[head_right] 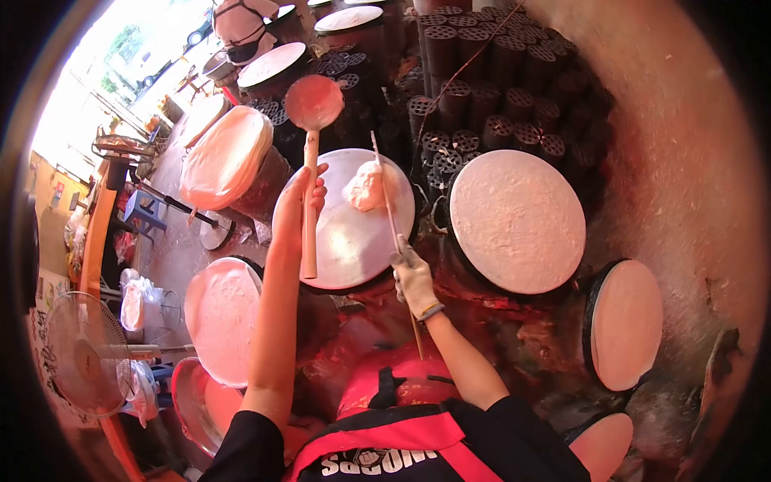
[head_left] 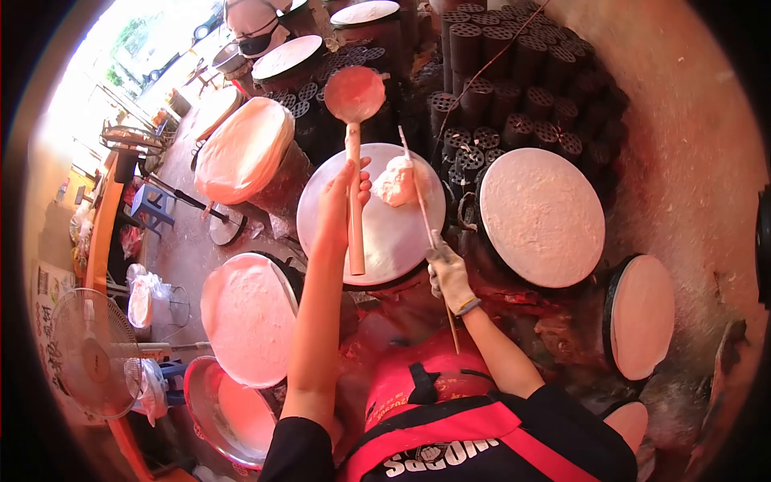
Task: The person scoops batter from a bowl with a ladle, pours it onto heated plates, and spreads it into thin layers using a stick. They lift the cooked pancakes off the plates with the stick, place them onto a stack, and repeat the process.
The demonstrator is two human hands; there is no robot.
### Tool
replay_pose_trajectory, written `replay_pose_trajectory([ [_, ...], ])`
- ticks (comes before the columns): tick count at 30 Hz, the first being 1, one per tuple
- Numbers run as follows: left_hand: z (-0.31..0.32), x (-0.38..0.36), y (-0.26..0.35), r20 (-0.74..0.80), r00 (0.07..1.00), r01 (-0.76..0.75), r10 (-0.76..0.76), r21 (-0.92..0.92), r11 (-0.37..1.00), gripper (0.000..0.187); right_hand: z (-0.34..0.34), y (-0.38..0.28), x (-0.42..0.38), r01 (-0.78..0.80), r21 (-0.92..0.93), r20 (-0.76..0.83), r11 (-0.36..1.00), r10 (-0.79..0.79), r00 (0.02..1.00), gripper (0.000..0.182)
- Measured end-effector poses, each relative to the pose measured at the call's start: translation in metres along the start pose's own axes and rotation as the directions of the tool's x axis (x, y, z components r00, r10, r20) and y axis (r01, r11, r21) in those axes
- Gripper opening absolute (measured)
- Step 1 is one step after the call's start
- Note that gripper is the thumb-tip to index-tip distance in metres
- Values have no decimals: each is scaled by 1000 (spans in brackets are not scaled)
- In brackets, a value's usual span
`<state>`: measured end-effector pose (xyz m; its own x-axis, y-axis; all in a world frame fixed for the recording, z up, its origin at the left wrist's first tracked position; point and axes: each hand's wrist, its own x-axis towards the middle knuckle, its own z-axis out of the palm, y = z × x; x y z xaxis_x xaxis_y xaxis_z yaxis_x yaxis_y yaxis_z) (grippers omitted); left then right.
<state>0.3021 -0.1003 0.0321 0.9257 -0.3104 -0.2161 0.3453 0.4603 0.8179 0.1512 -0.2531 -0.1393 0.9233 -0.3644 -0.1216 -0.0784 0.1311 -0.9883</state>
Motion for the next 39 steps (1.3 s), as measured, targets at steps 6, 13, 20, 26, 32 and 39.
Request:
replay_pose_trajectory([
  [6, -17, -32, 8, 124, 976, 183, -179, -21, 983, 30, 39, -13, -55, -363, 453, -65, 814, 436, 897, 53],
  [13, -64, -153, -26, -283, 956, 130, -74, 184, 974, 23, 116, 63, 35, 62, -63, -192, 996, -74, 979, 52],
  [20, -113, -243, -62, -526, 847, 149, -76, 97, 984, 12, 116, -39, 35, -389, 30, 190, 921, 377, 906, 45],
  [26, -142, -272, -57, -501, 846, 200, -182, -18, 980, 9, 61, -22, -31, -367, 233, -78, 901, 393, 916, 48],
  [32, -145, -276, -54, -493, 837, 222, -237, -91, 971, 9, 96, -21, -8, -389, 144, -15, 910, 395, 919, 49],
  [39, -139, -268, -77, -532, 804, 239, -266, -119, 964, 13, 93, -57, 6, -484, -64, 299, 873, 480, 825, 38],
])
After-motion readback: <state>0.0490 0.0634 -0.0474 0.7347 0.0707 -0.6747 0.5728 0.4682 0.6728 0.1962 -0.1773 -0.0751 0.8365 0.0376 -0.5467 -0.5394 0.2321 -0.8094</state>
